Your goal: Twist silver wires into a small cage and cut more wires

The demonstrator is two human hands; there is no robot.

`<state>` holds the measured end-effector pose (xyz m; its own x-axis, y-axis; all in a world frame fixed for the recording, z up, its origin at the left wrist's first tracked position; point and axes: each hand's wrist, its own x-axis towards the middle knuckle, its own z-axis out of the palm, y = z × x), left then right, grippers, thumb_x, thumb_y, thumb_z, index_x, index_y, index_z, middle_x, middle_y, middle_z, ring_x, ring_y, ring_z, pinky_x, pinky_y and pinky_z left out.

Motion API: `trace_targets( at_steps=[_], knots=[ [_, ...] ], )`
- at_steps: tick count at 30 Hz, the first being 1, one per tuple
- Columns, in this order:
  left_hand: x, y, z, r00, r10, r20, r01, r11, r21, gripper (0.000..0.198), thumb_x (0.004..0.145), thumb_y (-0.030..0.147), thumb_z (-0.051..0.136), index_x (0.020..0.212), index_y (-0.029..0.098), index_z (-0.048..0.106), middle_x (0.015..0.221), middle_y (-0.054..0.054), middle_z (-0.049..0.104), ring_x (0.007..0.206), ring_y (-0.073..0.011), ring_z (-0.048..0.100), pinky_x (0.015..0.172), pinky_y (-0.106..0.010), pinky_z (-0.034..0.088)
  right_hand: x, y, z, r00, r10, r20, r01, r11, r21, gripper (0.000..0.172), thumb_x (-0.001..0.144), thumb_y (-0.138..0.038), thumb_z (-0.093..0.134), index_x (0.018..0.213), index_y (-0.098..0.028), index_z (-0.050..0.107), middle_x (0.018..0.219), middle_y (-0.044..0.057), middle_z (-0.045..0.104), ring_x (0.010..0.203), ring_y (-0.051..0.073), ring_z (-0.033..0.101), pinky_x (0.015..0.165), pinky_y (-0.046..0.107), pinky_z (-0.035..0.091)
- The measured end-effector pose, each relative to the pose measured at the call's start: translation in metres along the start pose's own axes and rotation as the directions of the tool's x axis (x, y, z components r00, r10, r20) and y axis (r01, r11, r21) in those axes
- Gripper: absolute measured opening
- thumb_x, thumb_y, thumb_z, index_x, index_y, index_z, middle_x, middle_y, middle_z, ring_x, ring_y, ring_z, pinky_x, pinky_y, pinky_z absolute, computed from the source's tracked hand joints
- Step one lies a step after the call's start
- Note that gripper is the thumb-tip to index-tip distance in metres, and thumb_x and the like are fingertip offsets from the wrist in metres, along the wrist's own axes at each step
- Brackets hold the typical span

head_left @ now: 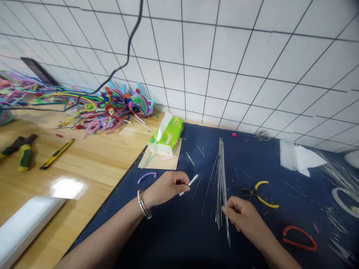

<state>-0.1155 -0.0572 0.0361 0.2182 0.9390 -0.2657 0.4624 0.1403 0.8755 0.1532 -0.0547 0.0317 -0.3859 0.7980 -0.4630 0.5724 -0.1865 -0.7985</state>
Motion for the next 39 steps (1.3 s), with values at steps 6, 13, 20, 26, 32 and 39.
trace_targets(
  at_steps=[6,13,20,26,32,39],
  knots=[
    [-0.004,0.002,-0.004,0.987,0.094,-0.133,-0.036,0.921,0.387,0.01,0.075,0.025,0.052,0.074,0.02,0.061,0.065,0.002,0.058,0.06,-0.0122,0.051,0.056,-0.022,0.032,0.002,0.001,0.001,1.0,-0.003,0.014,0.004,0.999,-0.045,0.027,0.078,-0.035,0.047,0.06,-0.019,0.036,0.051,-0.007,0.033,0.042,0.007,0.039,0.042,0.019,0.031],
    [0.002,0.007,0.036,0.98,0.157,-0.12,-0.07,0.845,0.531,0.01,0.079,0.025,0.051,0.076,0.019,0.059,0.074,-0.002,0.063,0.069,-0.0157,0.057,0.062,-0.024,0.036,0.004,0.004,0.001,1.0,-0.003,0.005,0.003,0.998,-0.056,0.024,0.078,-0.036,0.045,0.062,-0.019,0.038,0.047,-0.008,0.035,0.037,0.006,0.039,0.041,0.018,0.03],
    [0.0,0.015,0.051,0.982,0.161,-0.097,-0.036,0.668,0.743,0.014,0.082,0.026,0.046,0.083,0.017,0.056,0.08,-0.008,0.061,0.078,-0.0206,0.058,0.067,-0.029,0.041,0.002,0.008,0.001,0.998,-0.056,-0.012,0.055,0.996,-0.077,0.024,0.078,-0.036,0.045,0.062,-0.019,0.039,0.045,-0.008,0.037,0.036,0.007,0.043,0.042,0.018,0.034],
    [0.0,0.027,0.062,0.986,0.153,-0.063,-0.031,0.545,0.838,0.012,0.08,0.016,0.041,0.083,0.015,0.053,0.081,-0.009,0.061,0.077,-0.0215,0.058,0.067,-0.031,0.044,0.004,0.014,0.001,0.993,-0.115,-0.024,0.111,0.988,-0.112,0.024,0.079,-0.036,0.044,0.062,-0.019,0.041,0.044,-0.007,0.041,0.036,0.008,0.046,0.042,0.017,0.034],
    [0.006,0.028,0.068,0.984,0.126,-0.127,0.033,0.568,0.822,0.013,0.078,0.013,0.04,0.083,0.014,0.052,0.079,-0.01,0.061,0.075,-0.0219,0.059,0.067,-0.032,0.044,0.004,0.018,0.001,0.988,-0.151,-0.044,0.144,0.979,-0.144,0.023,0.078,-0.036,0.044,0.062,-0.019,0.041,0.043,-0.007,0.044,0.036,0.008,0.048,0.043,0.017,0.035],
    [-0.003,0.016,0.052,0.978,0.138,-0.159,0.033,0.646,0.763,0.016,0.072,0.008,0.045,0.083,0.017,0.054,0.079,-0.005,0.061,0.072,-0.0161,0.058,0.065,-0.025,0.041,0.003,0.02,0.001,0.984,-0.172,-0.047,0.163,0.975,-0.148,0.024,0.078,-0.037,0.044,0.062,-0.019,0.041,0.043,-0.007,0.043,0.036,0.008,0.049,0.043,0.018,0.035]
  ],
)
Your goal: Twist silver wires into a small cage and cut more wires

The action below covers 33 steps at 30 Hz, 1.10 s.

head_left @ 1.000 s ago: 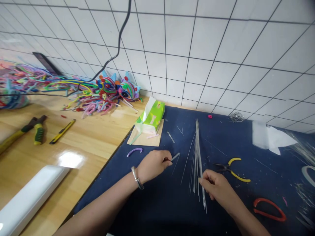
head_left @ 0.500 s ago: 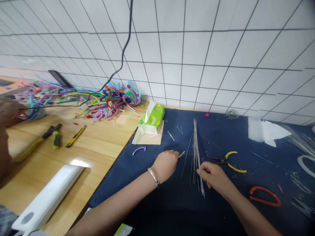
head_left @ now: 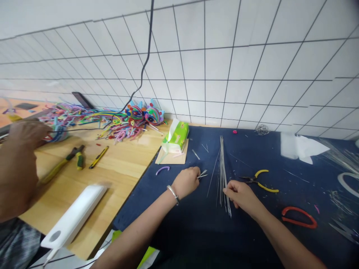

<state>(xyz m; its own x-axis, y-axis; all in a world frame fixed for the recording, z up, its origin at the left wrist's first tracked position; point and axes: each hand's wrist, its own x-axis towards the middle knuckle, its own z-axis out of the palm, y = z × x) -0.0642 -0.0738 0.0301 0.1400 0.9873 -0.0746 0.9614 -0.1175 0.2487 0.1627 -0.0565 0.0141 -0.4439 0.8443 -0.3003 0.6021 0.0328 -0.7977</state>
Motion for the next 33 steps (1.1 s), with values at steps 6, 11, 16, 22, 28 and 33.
trace_targets(
  at_steps=[6,11,16,22,28,33],
  knots=[
    [-0.026,-0.052,-0.02,0.996,-0.047,-0.071,0.04,0.994,-0.1,0.017,0.071,0.008,0.045,0.083,0.018,0.054,0.077,-0.003,0.06,0.071,-0.0141,0.056,0.063,-0.023,0.039,0.0,-0.004,-0.002,0.999,0.029,0.028,-0.029,1.0,0.007,0.025,0.079,-0.039,0.043,0.063,-0.019,0.04,0.045,-0.007,0.043,0.037,0.008,0.047,0.045,0.018,0.034],
    [-0.043,-0.086,-0.026,0.991,-0.108,-0.084,0.099,0.989,-0.106,0.014,0.074,0.011,0.046,0.081,0.018,0.055,0.074,-0.001,0.058,0.069,-0.0138,0.054,0.064,-0.023,0.04,0.001,-0.007,-0.004,0.997,0.053,0.063,-0.051,0.998,-0.023,0.027,0.079,-0.041,0.043,0.064,-0.019,0.042,0.042,-0.008,0.04,0.038,0.008,0.046,0.047,0.019,0.034],
    [-0.053,-0.085,-0.035,0.996,-0.055,-0.068,0.052,0.998,-0.046,0.02,0.076,0.019,0.051,0.095,0.02,0.056,0.097,-0.005,0.057,0.089,-0.0178,0.053,0.079,-0.029,0.041,0.002,-0.008,-0.005,0.994,0.065,0.088,-0.062,0.997,-0.036,0.028,0.08,-0.042,0.042,0.063,-0.02,0.041,0.043,-0.007,0.041,0.04,0.009,0.047,0.048,0.019,0.036],
    [-0.037,-0.035,-0.034,0.996,0.008,-0.086,-0.01,1.0,-0.025,0.016,0.082,0.027,0.046,0.091,0.021,0.057,0.088,-0.004,0.057,0.085,-0.0172,0.054,0.078,-0.029,0.04,0.002,-0.007,-0.004,0.995,0.06,0.075,-0.057,0.998,-0.039,0.028,0.079,-0.041,0.043,0.062,-0.02,0.041,0.042,-0.007,0.042,0.039,0.009,0.048,0.047,0.019,0.035],
    [-0.013,0.005,-0.001,0.999,0.038,-0.022,-0.037,0.998,0.042,0.02,0.084,0.034,0.044,0.083,0.018,0.055,0.083,-0.005,0.056,0.081,-0.0181,0.054,0.073,-0.03,0.042,0.001,-0.009,-0.004,0.996,0.056,0.067,-0.054,0.998,-0.031,0.027,0.078,-0.04,0.044,0.062,-0.02,0.041,0.043,-0.007,0.04,0.038,0.009,0.049,0.045,0.019,0.035],
    [-0.013,0.008,0.008,0.999,0.042,-0.021,-0.041,0.998,0.049,0.019,0.086,0.028,0.038,0.084,0.016,0.053,0.084,-0.008,0.055,0.081,-0.0188,0.054,0.074,-0.031,0.043,0.001,-0.008,-0.005,0.996,0.05,0.074,-0.047,0.998,-0.033,0.026,0.078,-0.04,0.044,0.062,-0.02,0.043,0.044,-0.007,0.041,0.038,0.009,0.049,0.045,0.02,0.035]
  ],
)
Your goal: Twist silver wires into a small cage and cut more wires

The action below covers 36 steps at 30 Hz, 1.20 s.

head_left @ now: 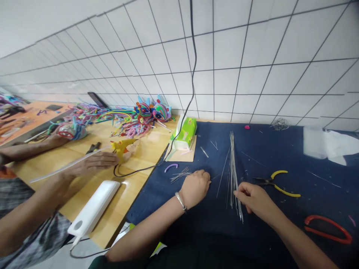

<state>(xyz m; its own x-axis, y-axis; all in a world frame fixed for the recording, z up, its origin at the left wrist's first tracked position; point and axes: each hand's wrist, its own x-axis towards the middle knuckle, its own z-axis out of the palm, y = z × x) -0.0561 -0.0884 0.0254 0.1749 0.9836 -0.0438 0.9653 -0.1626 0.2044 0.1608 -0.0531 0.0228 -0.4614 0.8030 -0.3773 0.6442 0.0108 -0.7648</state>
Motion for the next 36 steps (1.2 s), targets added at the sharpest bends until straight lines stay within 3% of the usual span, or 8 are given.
trace_targets(
  at_steps=[4,9,14,21,26,32,36],
  knots=[
    [-0.009,-0.011,-0.015,0.999,0.05,0.002,-0.049,0.995,-0.081,0.015,0.085,0.025,0.039,0.082,0.017,0.052,0.082,-0.006,0.056,0.078,-0.0172,0.053,0.071,-0.028,0.042,0.0,0.001,0.001,1.0,0.009,0.007,-0.009,1.0,-0.01,0.026,0.079,-0.041,0.043,0.063,-0.02,0.043,0.044,-0.007,0.041,0.039,0.01,0.049,0.046,0.02,0.036],
    [-0.028,-0.045,-0.038,0.998,-0.039,-0.047,0.033,0.991,-0.129,0.012,0.085,0.022,0.04,0.081,0.018,0.051,0.081,-0.003,0.055,0.077,-0.0152,0.051,0.07,-0.026,0.041,0.001,-0.001,-0.001,1.0,0.002,0.025,-0.001,1.0,-0.009,0.028,0.079,-0.043,0.044,0.062,-0.02,0.04,0.046,-0.007,0.04,0.04,0.009,0.049,0.048,0.02,0.037],
    [-0.033,-0.07,-0.039,0.999,-0.04,0.002,0.04,0.998,-0.058,0.014,0.084,0.021,0.041,0.081,0.018,0.054,0.079,-0.004,0.053,0.08,-0.0166,0.051,0.075,-0.028,0.04,0.001,-0.003,-0.002,0.999,0.021,0.04,-0.02,1.0,-0.013,0.029,0.079,-0.043,0.043,0.062,-0.02,0.039,0.047,-0.007,0.039,0.041,0.009,0.049,0.048,0.02,0.037],
    [-0.018,-0.063,-0.034,1.0,0.009,-0.013,-0.009,0.998,-0.062,0.014,0.082,0.024,0.047,0.091,0.02,0.056,0.086,-0.004,0.055,0.085,-0.0176,0.052,0.078,-0.029,0.04,0.002,-0.003,-0.002,0.999,0.028,0.045,-0.028,1.0,-0.011,0.03,0.079,-0.043,0.044,0.061,-0.02,0.037,0.046,-0.007,0.037,0.04,0.009,0.048,0.048,0.02,0.037],
    [-0.002,-0.055,-0.025,0.993,0.112,-0.048,-0.116,0.989,-0.091,0.02,0.082,0.025,0.047,0.098,0.022,0.058,0.093,-0.006,0.055,0.091,-0.0185,0.05,0.082,-0.031,0.039,0.002,-0.005,-0.002,0.998,0.038,0.054,-0.038,0.999,0.007,0.029,0.077,-0.043,0.045,0.061,-0.02,0.038,0.047,-0.007,0.037,0.04,0.01,0.048,0.047,0.02,0.036],
    [0.009,-0.05,-0.012,0.977,0.192,-0.09,-0.2,0.975,-0.1,0.021,0.084,0.02,0.041,0.088,0.019,0.062,0.093,-0.007,0.055,0.09,-0.0177,0.05,0.082,-0.032,0.04,0.003,-0.004,-0.001,0.998,0.047,0.042,-0.048,0.999,0.019,0.028,0.076,-0.042,0.046,0.06,-0.02,0.039,0.045,-0.007,0.038,0.04,0.009,0.047,0.046,0.02,0.036],
    [0.007,-0.056,-0.011,0.985,0.133,-0.112,-0.142,0.987,-0.077,0.017,0.082,0.016,0.042,0.08,0.017,0.06,0.088,-0.007,0.054,0.087,-0.0176,0.05,0.081,-0.031,0.04,0.003,-0.003,-0.001,0.998,0.04,0.045,-0.041,0.999,0.02,0.028,0.077,-0.042,0.046,0.06,-0.02,0.038,0.045,-0.007,0.037,0.039,0.009,0.047,0.046,0.02,0.035]
  ],
)
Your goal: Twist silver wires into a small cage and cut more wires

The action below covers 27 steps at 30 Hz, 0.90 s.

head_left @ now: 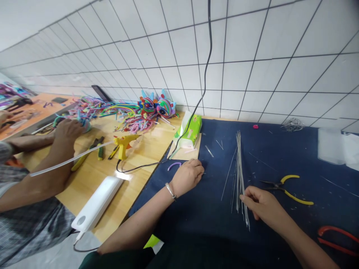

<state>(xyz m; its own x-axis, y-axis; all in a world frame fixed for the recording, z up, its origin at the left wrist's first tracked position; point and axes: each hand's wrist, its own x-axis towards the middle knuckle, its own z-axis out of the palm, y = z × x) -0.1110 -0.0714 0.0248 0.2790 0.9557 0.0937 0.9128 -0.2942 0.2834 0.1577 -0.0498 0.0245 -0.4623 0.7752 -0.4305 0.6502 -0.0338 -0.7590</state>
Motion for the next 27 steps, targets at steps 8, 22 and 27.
trace_targets(
  at_steps=[8,22,27],
  knots=[
    [-0.019,-0.022,-0.024,0.993,-0.113,-0.029,0.108,0.987,-0.123,0.014,0.08,0.018,0.047,0.084,0.018,0.06,0.09,-0.005,0.055,0.087,-0.0158,0.052,0.082,-0.029,0.041,-0.002,-0.005,-0.002,1.0,0.021,0.016,-0.021,1.0,0.0,0.03,0.077,-0.043,0.045,0.06,-0.02,0.038,0.047,-0.006,0.039,0.041,0.009,0.048,0.048,0.02,0.037],
    [-0.044,-0.028,-0.022,0.97,-0.238,0.043,0.238,0.971,0.002,0.027,0.077,0.035,0.055,0.099,0.02,0.056,0.096,-0.007,0.056,0.095,-0.0207,0.051,0.085,-0.033,0.04,0.001,0.002,0.001,1.0,0.016,0.022,-0.016,0.999,-0.029,0.027,0.079,-0.042,0.045,0.062,-0.02,0.041,0.045,-0.007,0.039,0.04,0.009,0.046,0.047,0.02,0.035],
    [-0.034,-0.029,-0.024,0.972,-0.22,0.084,0.215,0.975,0.061,0.015,0.082,0.025,0.046,0.085,0.019,0.06,0.084,-0.005,0.056,0.084,-0.0175,0.053,0.079,-0.029,0.04,0.002,0.004,0.001,1.0,0.009,0.029,-0.008,1.0,-0.019,0.028,0.079,-0.043,0.044,0.063,-0.02,0.04,0.047,-0.007,0.039,0.041,0.009,0.047,0.048,0.02,0.035]
  ],
)
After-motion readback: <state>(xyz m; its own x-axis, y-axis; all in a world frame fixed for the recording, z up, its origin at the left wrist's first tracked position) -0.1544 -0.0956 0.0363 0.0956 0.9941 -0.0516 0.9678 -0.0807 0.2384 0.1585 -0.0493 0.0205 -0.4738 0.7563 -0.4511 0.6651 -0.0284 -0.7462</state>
